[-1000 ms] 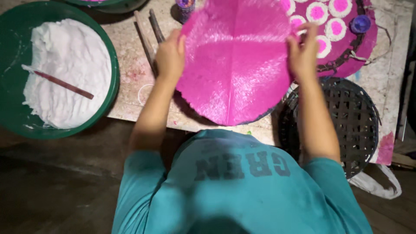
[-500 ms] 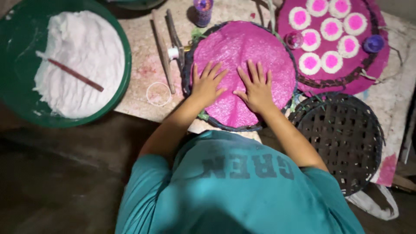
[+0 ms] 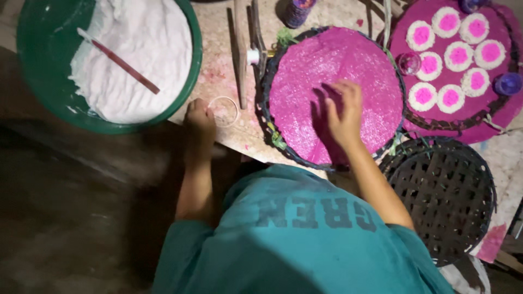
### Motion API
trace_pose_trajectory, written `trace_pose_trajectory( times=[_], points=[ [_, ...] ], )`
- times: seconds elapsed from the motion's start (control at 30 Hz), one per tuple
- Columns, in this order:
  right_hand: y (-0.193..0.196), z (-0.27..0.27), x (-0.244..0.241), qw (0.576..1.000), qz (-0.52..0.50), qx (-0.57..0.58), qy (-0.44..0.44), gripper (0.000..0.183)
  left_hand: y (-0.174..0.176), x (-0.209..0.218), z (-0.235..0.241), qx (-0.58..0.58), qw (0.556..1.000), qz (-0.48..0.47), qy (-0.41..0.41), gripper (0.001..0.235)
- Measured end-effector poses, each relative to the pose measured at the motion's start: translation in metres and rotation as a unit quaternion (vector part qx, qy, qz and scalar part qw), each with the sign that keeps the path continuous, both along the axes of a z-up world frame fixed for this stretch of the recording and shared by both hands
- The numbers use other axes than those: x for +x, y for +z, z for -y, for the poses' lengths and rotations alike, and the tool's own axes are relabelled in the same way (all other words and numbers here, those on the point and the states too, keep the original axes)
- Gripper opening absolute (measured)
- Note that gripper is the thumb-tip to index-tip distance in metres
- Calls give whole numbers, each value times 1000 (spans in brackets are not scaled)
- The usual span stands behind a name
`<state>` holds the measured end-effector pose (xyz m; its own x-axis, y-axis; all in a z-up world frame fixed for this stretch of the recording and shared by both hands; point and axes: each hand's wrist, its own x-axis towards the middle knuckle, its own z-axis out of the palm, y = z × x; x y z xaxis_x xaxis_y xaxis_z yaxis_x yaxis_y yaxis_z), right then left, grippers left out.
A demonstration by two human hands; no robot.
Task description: The person uses a wooden press to shape white and pink cotton candy into layered rings, placing them on a pink mat. They retrieve small plastic containers from a blue bin and arrange them on the table.
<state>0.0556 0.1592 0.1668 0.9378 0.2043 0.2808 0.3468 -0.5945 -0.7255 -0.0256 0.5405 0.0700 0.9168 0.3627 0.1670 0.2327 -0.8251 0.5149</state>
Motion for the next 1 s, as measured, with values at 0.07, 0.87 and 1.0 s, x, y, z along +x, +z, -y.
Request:
trace_pose_trajectory(
  times=[0.07,0.87,1.0],
  points=[
    [-3,-28,11,998,-33,18,49,37,-15,-8,-6,-53,998,22,-24,7],
    [-55,-193,137,982,23,190,3,86,67,2,5,-382,887,-103,-239,10],
    [-41,-73,146,984,123,64,-114,30,68,50,60,-294,900,-12,-322,8]
  ],
)
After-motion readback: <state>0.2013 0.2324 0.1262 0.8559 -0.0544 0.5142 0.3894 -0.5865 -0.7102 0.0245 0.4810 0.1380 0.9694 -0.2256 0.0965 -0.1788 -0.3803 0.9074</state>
